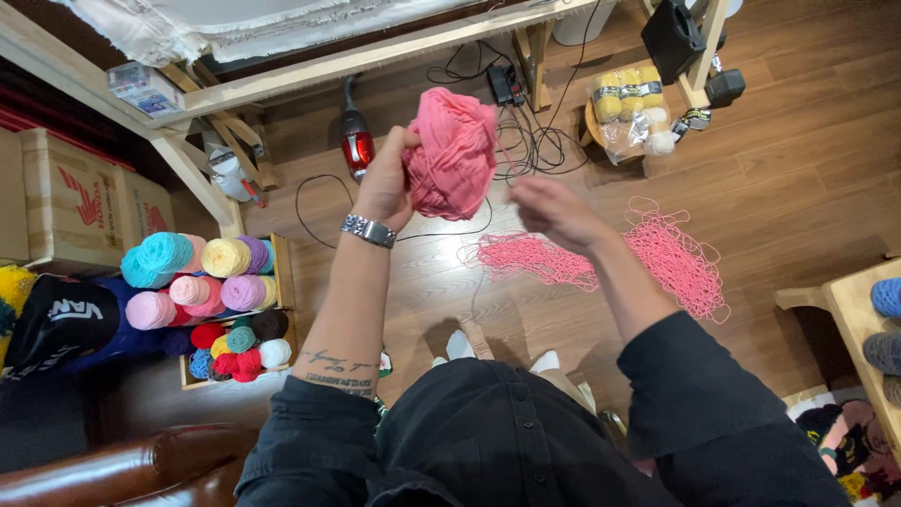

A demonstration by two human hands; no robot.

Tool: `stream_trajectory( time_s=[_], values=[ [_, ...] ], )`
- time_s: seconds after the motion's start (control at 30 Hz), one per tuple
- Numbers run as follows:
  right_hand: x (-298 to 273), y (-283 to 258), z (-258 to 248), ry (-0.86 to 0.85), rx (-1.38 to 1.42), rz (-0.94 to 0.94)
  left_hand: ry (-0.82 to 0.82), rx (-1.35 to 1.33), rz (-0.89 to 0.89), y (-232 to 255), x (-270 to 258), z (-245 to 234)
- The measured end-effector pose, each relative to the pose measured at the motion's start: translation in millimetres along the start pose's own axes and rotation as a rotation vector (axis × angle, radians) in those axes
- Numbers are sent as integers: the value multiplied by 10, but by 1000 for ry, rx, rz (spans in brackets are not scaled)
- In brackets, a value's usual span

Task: The person is untangling and winding a pink ball of yarn by hand.

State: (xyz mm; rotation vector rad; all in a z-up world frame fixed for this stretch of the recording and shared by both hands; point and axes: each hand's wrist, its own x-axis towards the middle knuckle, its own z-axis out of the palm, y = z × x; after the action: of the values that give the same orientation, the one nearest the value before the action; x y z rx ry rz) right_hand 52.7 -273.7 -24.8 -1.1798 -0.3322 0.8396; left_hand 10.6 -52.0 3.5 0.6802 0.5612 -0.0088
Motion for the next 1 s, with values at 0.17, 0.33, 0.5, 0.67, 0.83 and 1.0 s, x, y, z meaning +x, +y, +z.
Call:
stream_trajectory(
  time_s=[0.17,0.33,0.5,0.67,0.83,1.0],
  values=[
    [-287,-49,-598,487,136,128,103,-38,99,117,98,-341],
    [-907,1129,-2532,1285,-7,244,145,-56,163,323,-22,-292],
    [-1294,1828,-3265,1873,-457,317,203,-87,198,329,27,-380],
    [-591,1165,-1935,1181,-596,141,174,-90,142,111,79,-160],
    [-35,196,-150,443,-320,-79,27,-29,78,-142,161,94],
    [35,-110,258,-66,-235,17,51,-74,101,-191,249,152]
  ],
)
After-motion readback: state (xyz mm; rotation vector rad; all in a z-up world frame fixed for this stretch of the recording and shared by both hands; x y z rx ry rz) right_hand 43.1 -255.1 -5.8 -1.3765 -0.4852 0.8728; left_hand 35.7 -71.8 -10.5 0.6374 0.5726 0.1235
